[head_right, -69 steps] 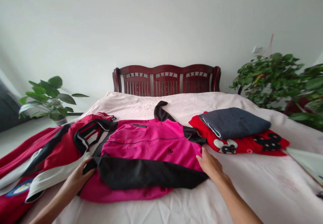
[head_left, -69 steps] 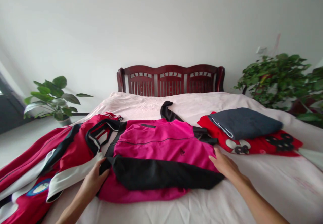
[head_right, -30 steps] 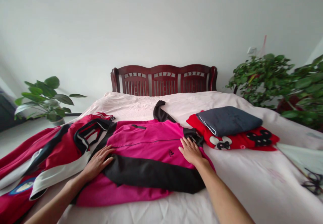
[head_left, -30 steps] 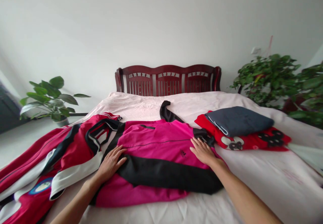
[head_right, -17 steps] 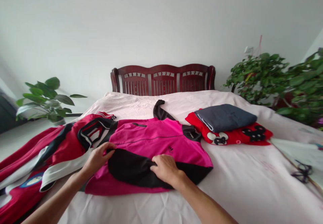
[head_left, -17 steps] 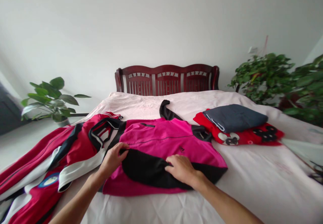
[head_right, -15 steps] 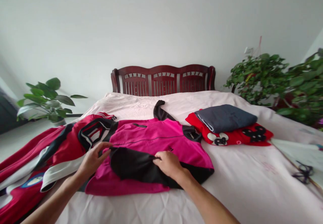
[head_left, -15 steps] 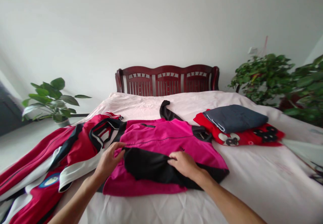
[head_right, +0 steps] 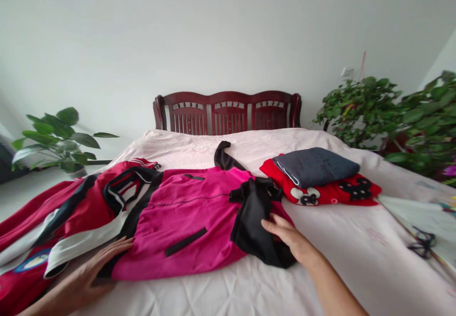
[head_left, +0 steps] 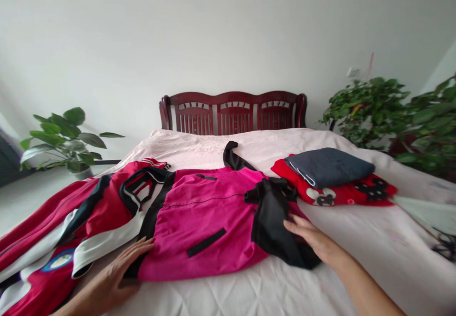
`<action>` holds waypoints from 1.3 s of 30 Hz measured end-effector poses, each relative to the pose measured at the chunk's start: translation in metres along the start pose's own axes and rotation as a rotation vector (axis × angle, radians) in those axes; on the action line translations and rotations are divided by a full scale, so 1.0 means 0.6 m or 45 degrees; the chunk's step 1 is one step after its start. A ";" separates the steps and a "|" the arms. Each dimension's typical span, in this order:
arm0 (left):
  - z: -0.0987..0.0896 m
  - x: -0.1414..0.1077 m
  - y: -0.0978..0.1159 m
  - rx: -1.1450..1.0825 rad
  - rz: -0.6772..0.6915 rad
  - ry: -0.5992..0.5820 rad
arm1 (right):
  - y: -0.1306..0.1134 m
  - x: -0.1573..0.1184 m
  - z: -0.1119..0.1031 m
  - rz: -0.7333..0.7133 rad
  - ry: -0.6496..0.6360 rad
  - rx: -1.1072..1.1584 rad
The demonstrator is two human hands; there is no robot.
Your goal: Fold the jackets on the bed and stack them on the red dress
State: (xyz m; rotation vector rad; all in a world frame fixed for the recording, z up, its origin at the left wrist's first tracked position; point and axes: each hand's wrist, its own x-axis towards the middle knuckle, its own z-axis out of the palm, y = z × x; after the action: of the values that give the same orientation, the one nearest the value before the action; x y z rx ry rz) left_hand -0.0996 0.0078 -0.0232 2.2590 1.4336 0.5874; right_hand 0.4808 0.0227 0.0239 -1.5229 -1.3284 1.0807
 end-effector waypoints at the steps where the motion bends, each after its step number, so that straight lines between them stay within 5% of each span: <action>1: 0.000 0.000 0.000 -0.014 -0.030 0.013 | -0.003 -0.006 0.005 0.037 -0.140 0.042; 4: 0.000 0.007 0.004 -0.074 -0.119 0.077 | -0.008 -0.004 0.021 0.163 -0.250 0.169; 10: -0.019 0.055 0.009 -0.165 -0.290 0.394 | -0.026 0.056 0.007 -0.106 0.302 0.376; 14: -0.041 0.112 0.023 0.076 -0.492 0.565 | -0.033 0.114 -0.017 -0.212 0.543 0.226; 20: -0.030 0.190 0.036 0.454 -0.731 0.394 | 0.022 0.177 -0.014 -0.122 0.514 -0.407; 24: -0.013 0.199 0.051 0.502 -0.775 0.323 | 0.049 0.184 -0.005 0.034 0.536 -0.820; 27: -0.003 0.186 0.090 0.705 -0.671 0.611 | 0.052 0.186 -0.005 0.062 0.549 -0.806; 30: 0.013 0.177 0.134 0.811 -0.285 0.770 | 0.047 0.190 -0.005 0.095 0.553 -0.677; 34: 0.051 0.196 0.151 0.637 0.259 0.328 | 0.033 0.194 0.001 0.050 0.480 -0.121; 37: 0.086 0.216 0.134 0.648 0.305 0.165 | 0.024 0.196 0.004 0.109 0.497 0.351; 39: 0.105 0.224 0.120 0.679 0.277 0.177 | 0.020 0.201 -0.001 0.096 0.506 0.379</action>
State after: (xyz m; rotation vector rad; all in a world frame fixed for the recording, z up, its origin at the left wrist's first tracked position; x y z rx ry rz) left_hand 0.0402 0.0951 -0.0190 2.8656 1.5650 0.4733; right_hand 0.4936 0.1412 0.0025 -1.4750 -0.8067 0.9137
